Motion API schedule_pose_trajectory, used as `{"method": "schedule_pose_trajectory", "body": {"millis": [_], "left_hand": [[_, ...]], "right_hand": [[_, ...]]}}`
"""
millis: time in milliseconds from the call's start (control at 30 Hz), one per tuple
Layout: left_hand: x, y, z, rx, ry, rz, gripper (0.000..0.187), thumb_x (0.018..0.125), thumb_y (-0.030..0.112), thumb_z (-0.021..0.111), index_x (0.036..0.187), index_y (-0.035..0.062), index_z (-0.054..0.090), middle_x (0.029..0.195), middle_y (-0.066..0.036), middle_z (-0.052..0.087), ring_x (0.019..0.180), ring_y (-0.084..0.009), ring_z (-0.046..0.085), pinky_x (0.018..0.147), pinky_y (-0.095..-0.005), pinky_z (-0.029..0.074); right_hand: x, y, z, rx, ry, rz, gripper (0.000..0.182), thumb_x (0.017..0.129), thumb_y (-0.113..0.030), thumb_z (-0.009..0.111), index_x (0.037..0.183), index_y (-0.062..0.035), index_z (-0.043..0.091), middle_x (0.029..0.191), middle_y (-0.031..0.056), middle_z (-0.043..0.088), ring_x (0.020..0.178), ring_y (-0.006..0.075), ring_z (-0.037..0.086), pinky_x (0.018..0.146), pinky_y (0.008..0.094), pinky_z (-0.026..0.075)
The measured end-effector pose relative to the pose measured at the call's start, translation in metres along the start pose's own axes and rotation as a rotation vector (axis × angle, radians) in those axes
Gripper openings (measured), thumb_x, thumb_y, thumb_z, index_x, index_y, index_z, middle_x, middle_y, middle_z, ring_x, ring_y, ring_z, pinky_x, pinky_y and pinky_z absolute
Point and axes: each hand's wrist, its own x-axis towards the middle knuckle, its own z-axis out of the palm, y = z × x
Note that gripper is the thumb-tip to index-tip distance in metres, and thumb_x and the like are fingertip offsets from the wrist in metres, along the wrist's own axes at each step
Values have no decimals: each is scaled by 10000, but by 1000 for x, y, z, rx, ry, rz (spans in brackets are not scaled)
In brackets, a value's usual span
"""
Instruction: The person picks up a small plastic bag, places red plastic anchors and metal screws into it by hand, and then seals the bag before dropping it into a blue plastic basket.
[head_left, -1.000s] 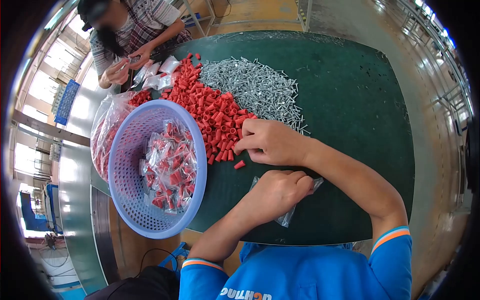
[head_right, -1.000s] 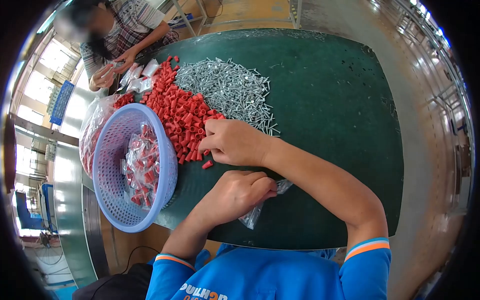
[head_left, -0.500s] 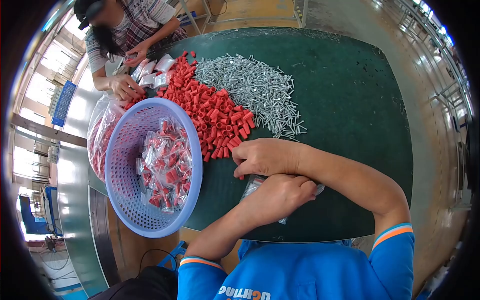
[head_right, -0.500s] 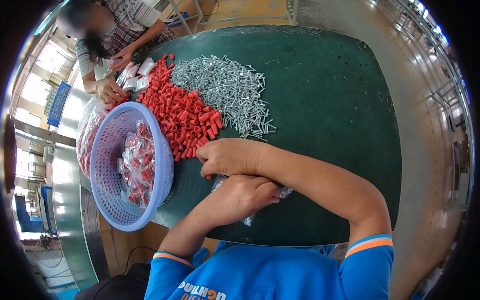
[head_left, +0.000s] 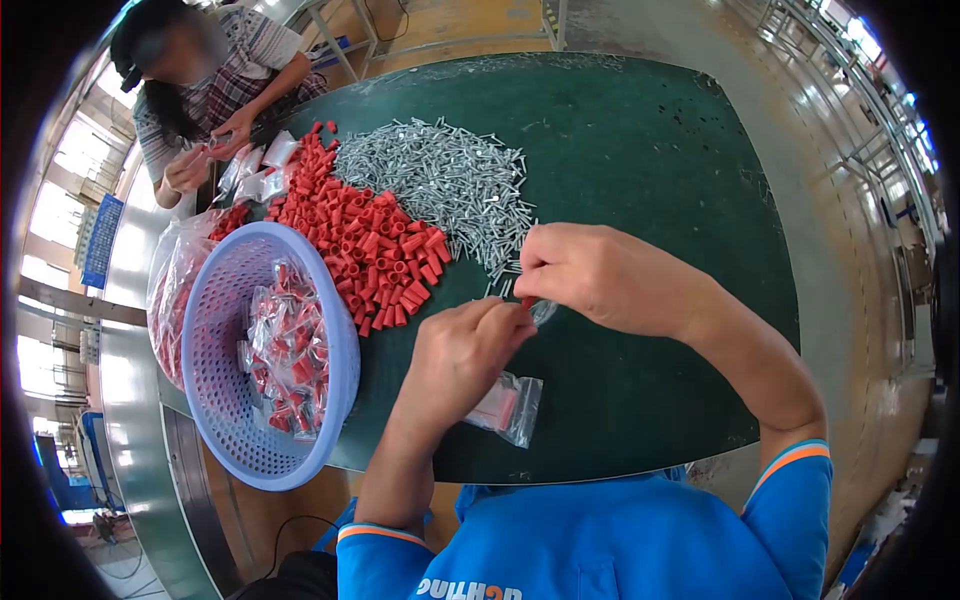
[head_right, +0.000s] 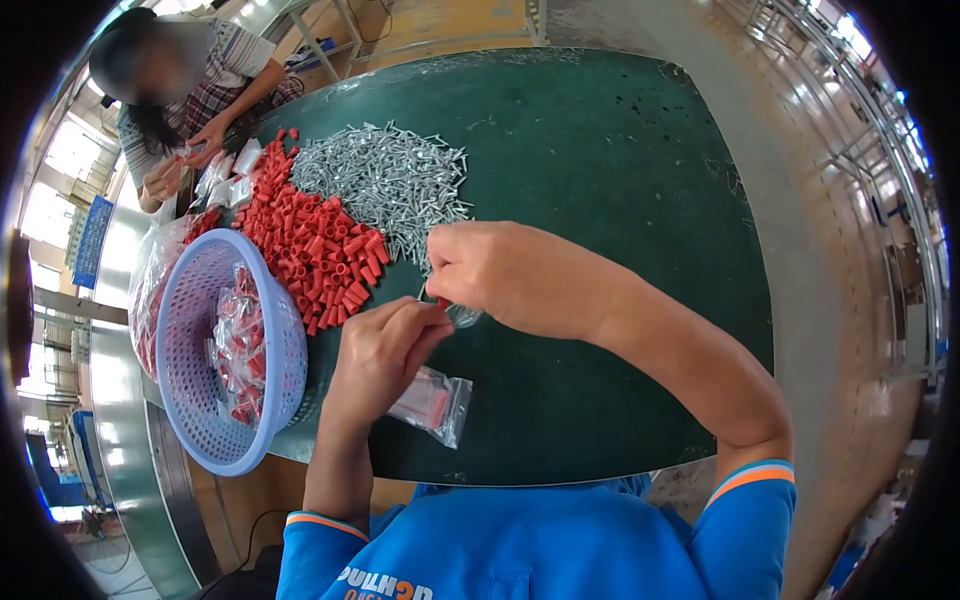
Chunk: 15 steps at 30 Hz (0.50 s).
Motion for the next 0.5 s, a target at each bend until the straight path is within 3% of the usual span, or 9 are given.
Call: {"method": "schedule_pose_trajectory", "body": {"millis": [233,300,500], "left_hand": [[1,-3,3,27,35,-14,158,703,31,683,780,25,546,607,-68,514,514,-217,532,441,-323,394],[1,0,1,72,-16,-49,176,687,38,691,756,33,529,650,-68,547,582,-229,578,486,-326,451],[-1,-6,2,124,14,-40,181,692,36,692,752,32,522,659,-69,556,590,-230,583,492,-321,459]], "right_hand": [[-3,-12,-6,-252,-29,-34,79,701,-54,596,742,1,557,785,77,504,752,219,552,599,311,489],[-3,-14,-5,-264,-27,-49,82,699,-59,594,733,3,553,784,75,502,751,218,550,596,307,493],[-1,-17,1,-430,-101,-79,94,683,-73,565,754,-19,594,722,72,523,740,199,551,635,279,495]]}}
